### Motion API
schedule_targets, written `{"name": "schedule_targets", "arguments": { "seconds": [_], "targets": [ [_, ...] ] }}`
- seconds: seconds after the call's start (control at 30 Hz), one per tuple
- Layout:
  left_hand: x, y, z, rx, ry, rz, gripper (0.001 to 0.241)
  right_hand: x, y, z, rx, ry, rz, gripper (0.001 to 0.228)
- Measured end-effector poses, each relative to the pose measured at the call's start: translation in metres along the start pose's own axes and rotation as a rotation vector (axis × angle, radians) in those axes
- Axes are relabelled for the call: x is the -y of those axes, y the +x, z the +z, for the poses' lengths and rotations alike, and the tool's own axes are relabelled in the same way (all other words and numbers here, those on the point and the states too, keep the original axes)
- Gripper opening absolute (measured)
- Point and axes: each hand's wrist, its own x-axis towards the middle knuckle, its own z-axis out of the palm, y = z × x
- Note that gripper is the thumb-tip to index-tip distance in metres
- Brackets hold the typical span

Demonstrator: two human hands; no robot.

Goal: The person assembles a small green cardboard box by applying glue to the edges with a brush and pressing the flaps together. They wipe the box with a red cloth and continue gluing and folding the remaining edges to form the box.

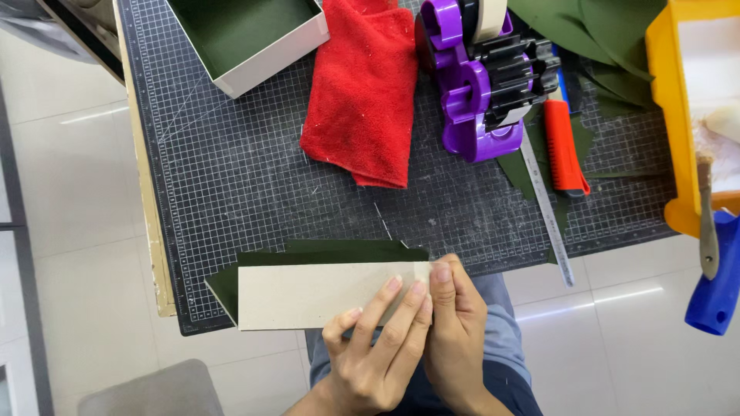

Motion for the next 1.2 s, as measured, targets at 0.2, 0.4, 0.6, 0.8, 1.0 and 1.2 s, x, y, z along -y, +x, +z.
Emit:
{"name": "schedule_targets", "arguments": {
  "seconds": [0.2,0.4,0.6,0.8,1.0,1.2],
  "targets": [
    [0.003,-0.002,-0.002,0.012,0.009,0.014,0.017,0.006,0.005,0.009,0.014,0.301,0.154,0.018],
    [0.006,-0.002,-0.004,0.040,0.001,0.023,0.018,0.006,0.007,0.010,0.118,0.356,0.186,0.035],
    [0.007,-0.005,-0.004,0.047,0.001,0.017,0.016,0.000,0.010,0.009,0.117,0.365,0.183,0.032],
    [0.008,-0.007,0.001,0.018,0.011,0.020,0.014,0.011,0.020,0.006,0.080,0.303,0.412,0.034],
    [0.009,-0.009,0.000,0.051,-0.015,-0.002,0.013,0.012,0.027,0.004,0.206,0.401,0.361,0.028],
    [0.013,-0.007,-0.005,0.074,-0.033,0.017,0.013,0.008,0.024,0.008,0.255,0.431,0.313,0.030]
  ]
}}
